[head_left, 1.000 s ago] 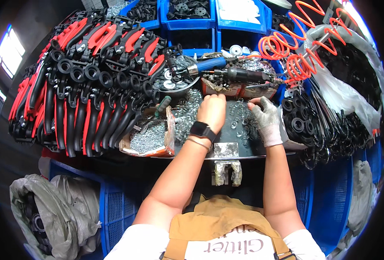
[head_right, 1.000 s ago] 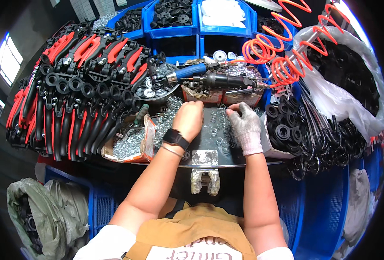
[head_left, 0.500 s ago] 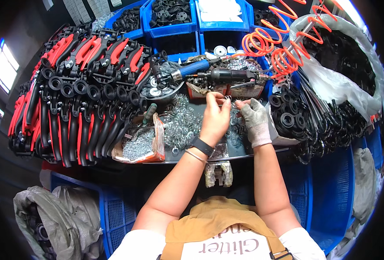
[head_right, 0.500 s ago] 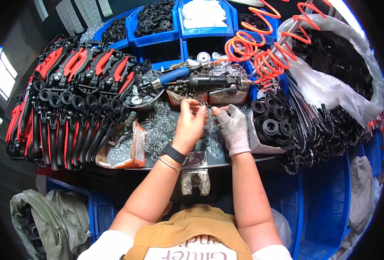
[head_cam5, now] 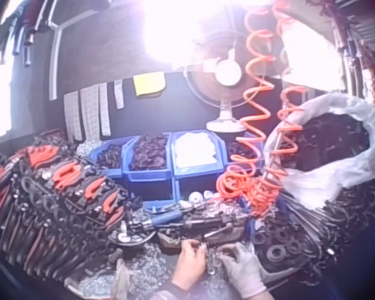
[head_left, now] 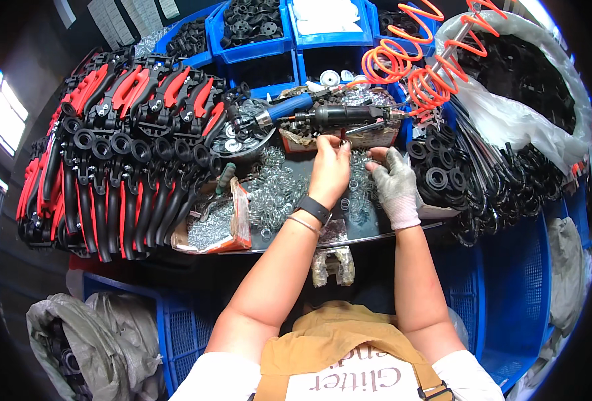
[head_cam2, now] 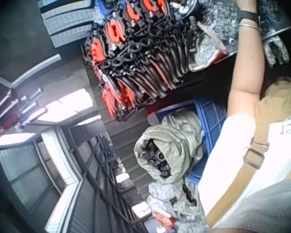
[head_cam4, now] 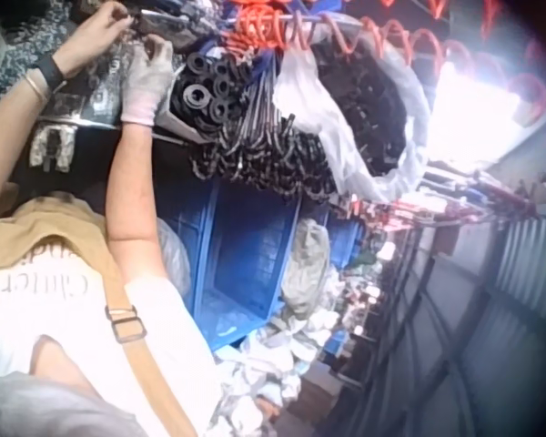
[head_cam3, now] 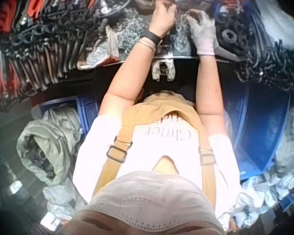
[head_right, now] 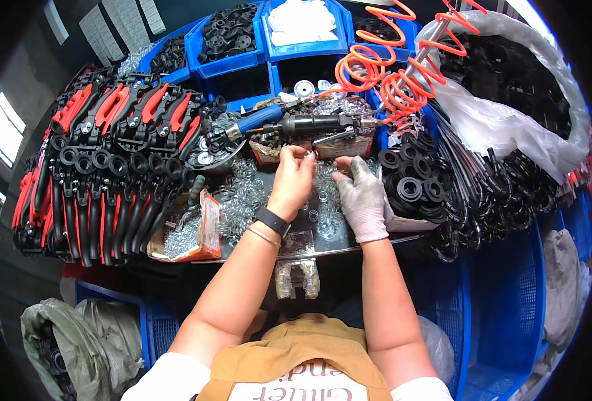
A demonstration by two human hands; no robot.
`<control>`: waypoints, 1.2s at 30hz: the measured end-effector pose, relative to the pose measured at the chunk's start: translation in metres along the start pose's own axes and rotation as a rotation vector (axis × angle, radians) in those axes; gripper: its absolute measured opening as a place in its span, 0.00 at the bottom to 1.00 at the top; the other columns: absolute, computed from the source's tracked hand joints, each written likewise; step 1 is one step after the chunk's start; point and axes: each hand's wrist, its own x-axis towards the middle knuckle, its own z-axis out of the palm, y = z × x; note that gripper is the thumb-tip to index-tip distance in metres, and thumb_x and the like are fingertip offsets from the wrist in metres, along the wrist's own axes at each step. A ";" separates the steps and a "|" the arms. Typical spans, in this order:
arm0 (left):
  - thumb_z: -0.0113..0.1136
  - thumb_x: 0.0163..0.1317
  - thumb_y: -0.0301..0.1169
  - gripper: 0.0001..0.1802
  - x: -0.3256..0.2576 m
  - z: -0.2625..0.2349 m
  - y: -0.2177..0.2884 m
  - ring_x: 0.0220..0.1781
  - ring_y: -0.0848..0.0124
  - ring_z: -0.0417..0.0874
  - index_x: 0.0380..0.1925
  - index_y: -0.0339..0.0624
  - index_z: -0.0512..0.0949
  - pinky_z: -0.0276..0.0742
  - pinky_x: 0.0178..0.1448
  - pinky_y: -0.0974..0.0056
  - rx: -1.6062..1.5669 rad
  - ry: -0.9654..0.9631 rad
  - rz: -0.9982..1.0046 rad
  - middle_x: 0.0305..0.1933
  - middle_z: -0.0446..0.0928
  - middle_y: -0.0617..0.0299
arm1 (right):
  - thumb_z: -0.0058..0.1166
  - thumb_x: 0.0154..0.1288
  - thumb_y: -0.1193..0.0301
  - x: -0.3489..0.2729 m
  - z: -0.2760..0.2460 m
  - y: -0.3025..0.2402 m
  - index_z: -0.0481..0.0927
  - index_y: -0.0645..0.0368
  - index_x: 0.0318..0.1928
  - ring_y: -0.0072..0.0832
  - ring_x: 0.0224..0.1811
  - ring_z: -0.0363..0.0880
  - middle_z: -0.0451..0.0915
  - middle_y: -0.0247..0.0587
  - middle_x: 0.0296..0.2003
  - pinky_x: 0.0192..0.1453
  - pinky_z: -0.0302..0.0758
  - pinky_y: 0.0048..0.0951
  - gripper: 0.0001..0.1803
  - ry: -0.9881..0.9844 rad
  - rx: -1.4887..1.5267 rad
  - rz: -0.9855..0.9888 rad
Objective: The person assembles small metal and plastic mechanical components by hand, combining metal rings, rubber gaskets, and other mechanical components at a factory workstation.
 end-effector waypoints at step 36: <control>0.60 0.72 0.27 0.09 -0.054 -0.125 0.065 0.43 0.80 0.79 0.49 0.38 0.80 0.76 0.48 0.72 -0.055 0.239 0.252 0.44 0.82 0.66 | 0.55 0.60 0.66 0.001 0.069 -0.020 0.80 0.51 0.46 0.35 0.56 0.73 0.81 0.35 0.45 0.63 0.64 0.47 0.13 -0.367 -0.850 -0.534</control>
